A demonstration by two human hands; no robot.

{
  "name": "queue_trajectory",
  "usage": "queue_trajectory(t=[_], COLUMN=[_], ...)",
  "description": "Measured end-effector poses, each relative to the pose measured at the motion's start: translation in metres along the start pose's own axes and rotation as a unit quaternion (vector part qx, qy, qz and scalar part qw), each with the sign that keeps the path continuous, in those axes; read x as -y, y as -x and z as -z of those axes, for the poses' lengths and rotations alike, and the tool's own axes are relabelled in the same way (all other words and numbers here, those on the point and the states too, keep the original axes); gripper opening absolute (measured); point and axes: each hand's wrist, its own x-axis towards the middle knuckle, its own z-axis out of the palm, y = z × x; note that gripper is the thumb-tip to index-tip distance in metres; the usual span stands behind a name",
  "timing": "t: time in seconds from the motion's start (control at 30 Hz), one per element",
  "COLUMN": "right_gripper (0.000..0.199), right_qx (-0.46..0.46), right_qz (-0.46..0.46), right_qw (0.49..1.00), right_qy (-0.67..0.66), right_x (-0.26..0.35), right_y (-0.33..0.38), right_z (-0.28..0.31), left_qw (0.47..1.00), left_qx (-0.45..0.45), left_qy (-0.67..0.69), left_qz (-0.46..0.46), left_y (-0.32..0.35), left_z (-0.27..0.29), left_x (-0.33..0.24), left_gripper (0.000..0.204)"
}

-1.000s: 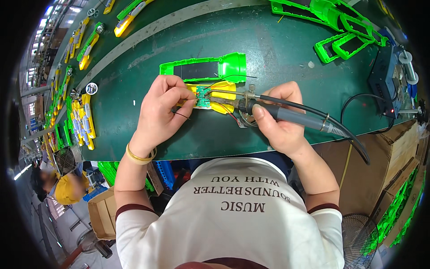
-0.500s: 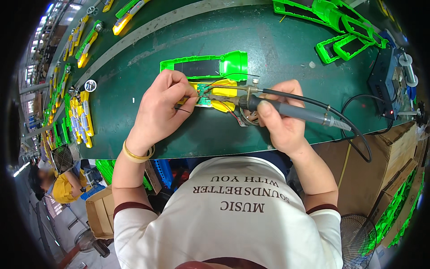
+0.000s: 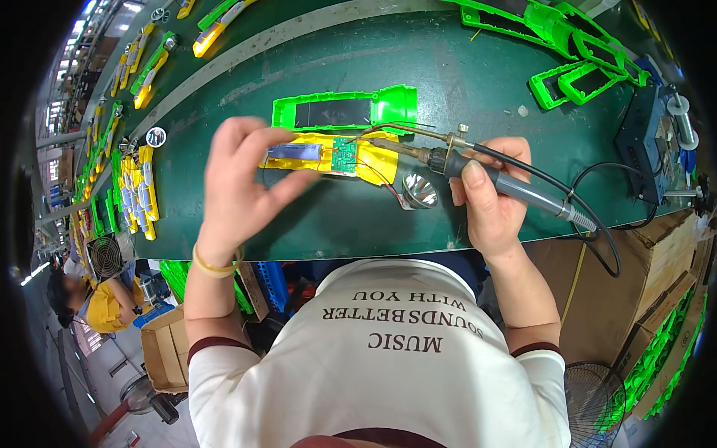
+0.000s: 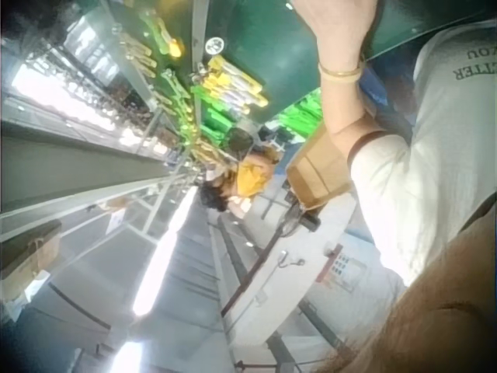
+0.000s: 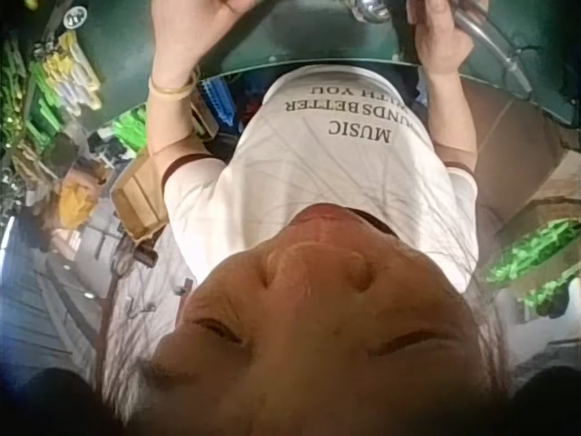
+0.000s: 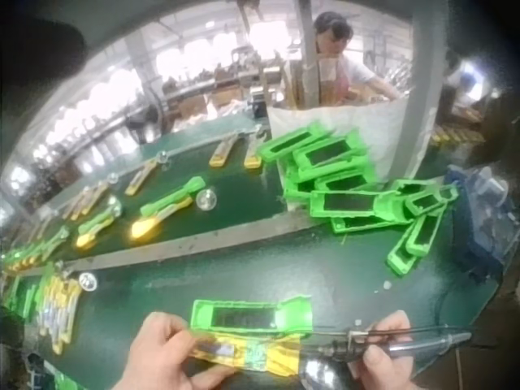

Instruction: The person solders wires to the internal circuit board of flashlight casings using a soldering iron, fits the components and solar panels into the housing by hand, closes the flashlights, and places the assembled flashlights onto the conveyor track.

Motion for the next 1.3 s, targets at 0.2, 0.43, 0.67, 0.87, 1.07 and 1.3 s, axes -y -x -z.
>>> queue_trajectory(t=[0.2, 0.43, 0.67, 0.87, 1.07, 1.3], right_gripper=[0.024, 0.026, 0.027, 0.028, 0.027, 0.025], right_qx=[-0.001, 0.012, 0.019, 0.04, 0.059, 0.064], right_qz=[-0.01, -0.018, -0.03, -0.012, -0.007, -0.046], right_qw=[1.0, 1.0, 0.999, 0.996, 0.994, 0.992], right_qy=[-0.001, -0.018, 0.002, 0.08, 0.092, 0.102], right_x=[-0.001, 0.001, -0.002, -0.007, -0.009, -0.004], right_y=[-0.001, 0.008, 0.004, 0.008, 0.006, 0.004], right_z=[0.003, 0.001, -0.006, -0.004, -0.003, -0.009], left_qw=[0.961, 0.987, 0.99, 0.993, 0.991, 0.991], left_qx=[0.15, 0.063, 0.012, 0.035, 0.061, 0.074], left_qy=[0.136, 0.138, 0.142, 0.111, 0.114, 0.102], left_qz=[0.188, -0.05, -0.019, -0.029, -0.026, -0.038], left_y=[0.012, 0.012, 0.012, 0.006, 0.002, 0.0], left_z=[0.015, -0.023, -0.035, -0.029, -0.03, -0.028], left_x=[-0.013, 0.0, 0.003, -0.002, 0.0, 0.0], left_gripper=[0.018, 0.023, 0.015, 0.014, 0.014, 0.014])
